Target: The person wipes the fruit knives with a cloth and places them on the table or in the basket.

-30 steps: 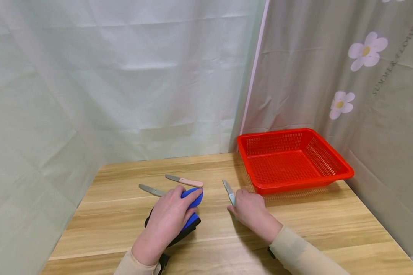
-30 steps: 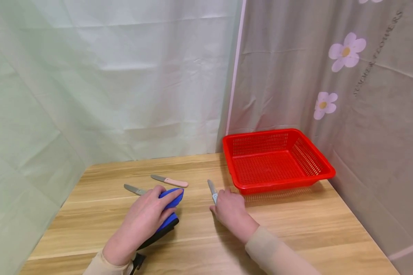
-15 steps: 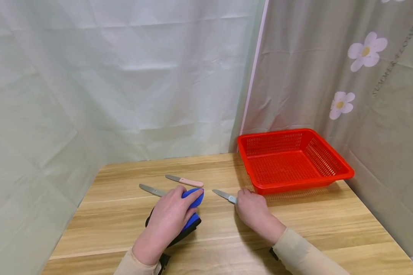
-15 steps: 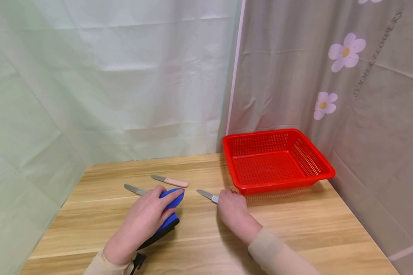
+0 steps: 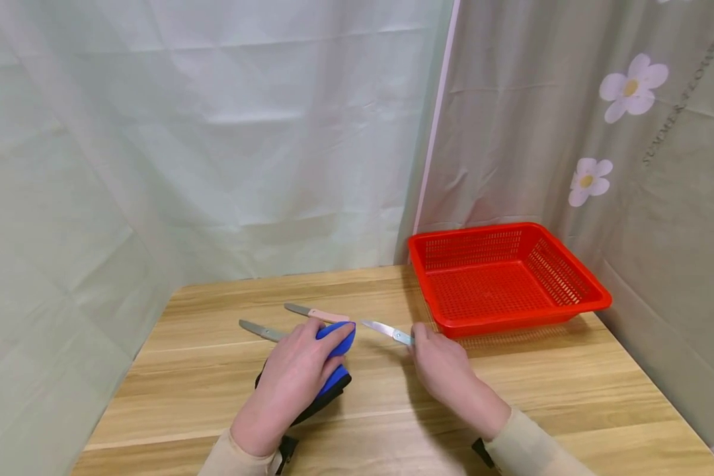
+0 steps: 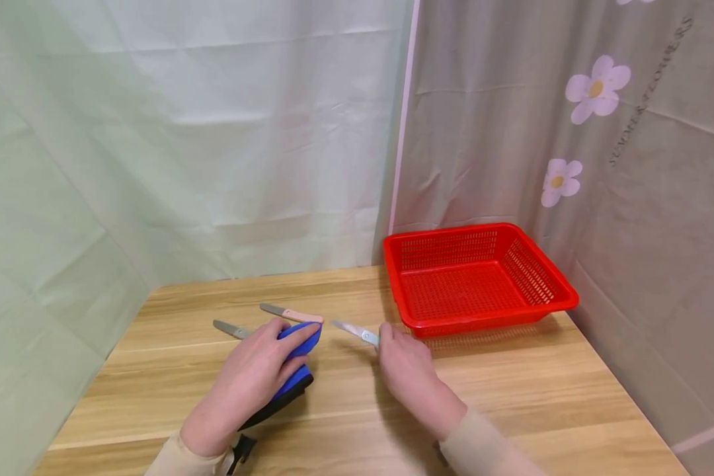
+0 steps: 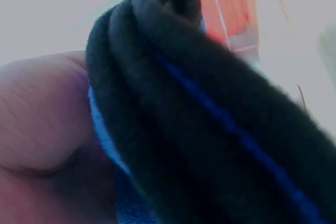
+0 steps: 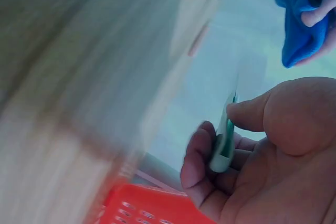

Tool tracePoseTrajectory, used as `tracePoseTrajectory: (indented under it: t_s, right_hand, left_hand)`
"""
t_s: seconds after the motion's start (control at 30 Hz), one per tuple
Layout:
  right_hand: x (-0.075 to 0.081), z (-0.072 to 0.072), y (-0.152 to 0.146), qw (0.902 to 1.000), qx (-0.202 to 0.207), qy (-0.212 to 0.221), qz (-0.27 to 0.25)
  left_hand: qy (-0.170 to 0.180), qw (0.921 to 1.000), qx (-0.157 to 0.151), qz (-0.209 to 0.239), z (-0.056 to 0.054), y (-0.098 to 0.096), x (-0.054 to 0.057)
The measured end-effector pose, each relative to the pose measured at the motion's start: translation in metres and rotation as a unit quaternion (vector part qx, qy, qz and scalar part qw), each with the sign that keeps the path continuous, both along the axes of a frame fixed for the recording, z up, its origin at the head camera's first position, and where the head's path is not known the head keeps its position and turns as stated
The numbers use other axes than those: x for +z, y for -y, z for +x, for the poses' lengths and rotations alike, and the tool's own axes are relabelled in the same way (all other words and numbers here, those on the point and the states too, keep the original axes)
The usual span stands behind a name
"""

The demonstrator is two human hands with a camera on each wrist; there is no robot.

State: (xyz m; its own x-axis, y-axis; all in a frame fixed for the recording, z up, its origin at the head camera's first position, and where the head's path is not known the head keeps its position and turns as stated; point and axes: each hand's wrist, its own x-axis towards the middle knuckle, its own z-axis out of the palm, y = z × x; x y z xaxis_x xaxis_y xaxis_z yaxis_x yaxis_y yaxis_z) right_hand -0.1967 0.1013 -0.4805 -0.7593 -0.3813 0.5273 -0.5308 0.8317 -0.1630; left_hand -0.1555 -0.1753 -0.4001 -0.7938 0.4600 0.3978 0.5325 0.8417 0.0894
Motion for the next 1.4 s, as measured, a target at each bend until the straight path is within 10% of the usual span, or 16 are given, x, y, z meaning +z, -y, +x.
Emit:
tracePoseTrajectory:
  t_s: [0.53, 0.87, 1.4]
  right_hand:
    - [0.047, 0.019, 0.005, 0.9988, 0.021, 0.001, -0.044]
    - [0.065, 0.023, 0.006, 0.9977, 0.006, -0.04, -0.055]
    - [0.076, 0.03, 0.006, 0.9989, -0.004, 0.007, -0.046]
  left_hand:
    - [-0.028, 0.9976, -0.005, 0.063, -0.004, -0.017, 0.018]
    - [-0.05, 0.9978, -0.011, 0.042, -0.001, -0.031, 0.028]
    - [-0.052, 0.998, -0.035, 0.008, 0.002, -0.039, 0.025]
